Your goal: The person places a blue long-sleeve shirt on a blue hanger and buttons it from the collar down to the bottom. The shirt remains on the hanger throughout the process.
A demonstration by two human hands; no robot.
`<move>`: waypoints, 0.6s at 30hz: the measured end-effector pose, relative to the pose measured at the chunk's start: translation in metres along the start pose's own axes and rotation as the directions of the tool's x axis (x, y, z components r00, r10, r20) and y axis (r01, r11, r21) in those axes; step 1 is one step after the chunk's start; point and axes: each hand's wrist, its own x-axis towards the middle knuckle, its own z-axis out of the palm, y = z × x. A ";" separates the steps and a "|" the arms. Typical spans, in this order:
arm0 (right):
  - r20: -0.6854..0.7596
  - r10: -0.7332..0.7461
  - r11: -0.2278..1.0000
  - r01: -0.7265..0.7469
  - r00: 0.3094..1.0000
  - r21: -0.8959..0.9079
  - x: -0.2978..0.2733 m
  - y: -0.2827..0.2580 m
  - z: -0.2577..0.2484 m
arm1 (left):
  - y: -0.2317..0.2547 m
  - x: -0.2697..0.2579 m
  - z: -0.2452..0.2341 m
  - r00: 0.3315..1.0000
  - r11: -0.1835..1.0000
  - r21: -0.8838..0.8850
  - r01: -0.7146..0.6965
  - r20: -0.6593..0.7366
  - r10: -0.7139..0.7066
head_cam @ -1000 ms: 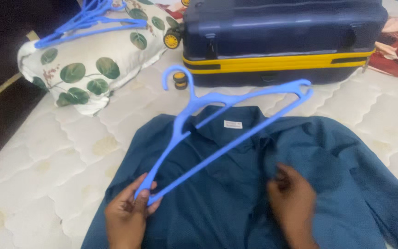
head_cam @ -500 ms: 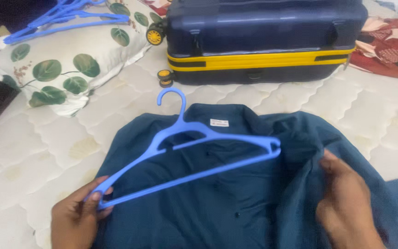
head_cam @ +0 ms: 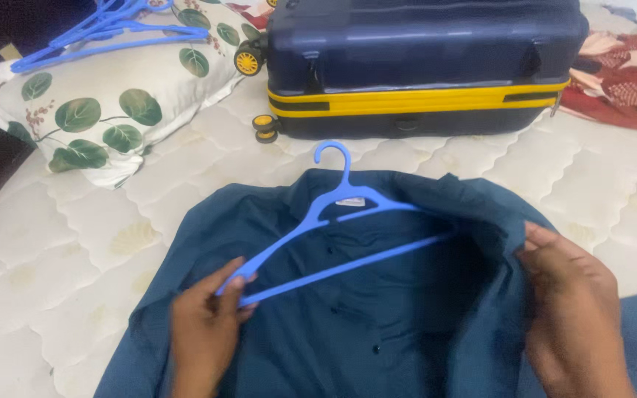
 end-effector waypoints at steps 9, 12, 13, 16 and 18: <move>-0.019 0.078 0.599 -0.062 0.997 -0.798 0.014 0.024 -0.004 | 0.036 0.015 0.088 0.996 1.000 -0.002 -0.029 0.082 0.029; 0.323 -0.460 0.083 0.402 0.827 -0.912 -0.003 0.030 0.009 | 0.046 0.021 0.097 0.996 0.994 -0.107 -0.014 0.086 0.023; 0.351 -0.469 0.178 0.476 0.810 -0.861 -0.004 0.030 0.016 | 0.049 0.022 0.098 0.995 0.992 -0.126 -0.016 0.093 0.028; 0.485 -0.478 0.366 0.668 0.733 -0.648 -0.017 0.037 0.042 | 0.051 0.011 0.097 0.993 0.979 -0.202 -0.023 0.109 0.045; 0.631 -0.468 0.387 0.786 0.619 -0.483 -0.019 0.043 0.059 | 0.052 0.007 0.097 0.989 0.966 -0.260 0.015 0.144 0.024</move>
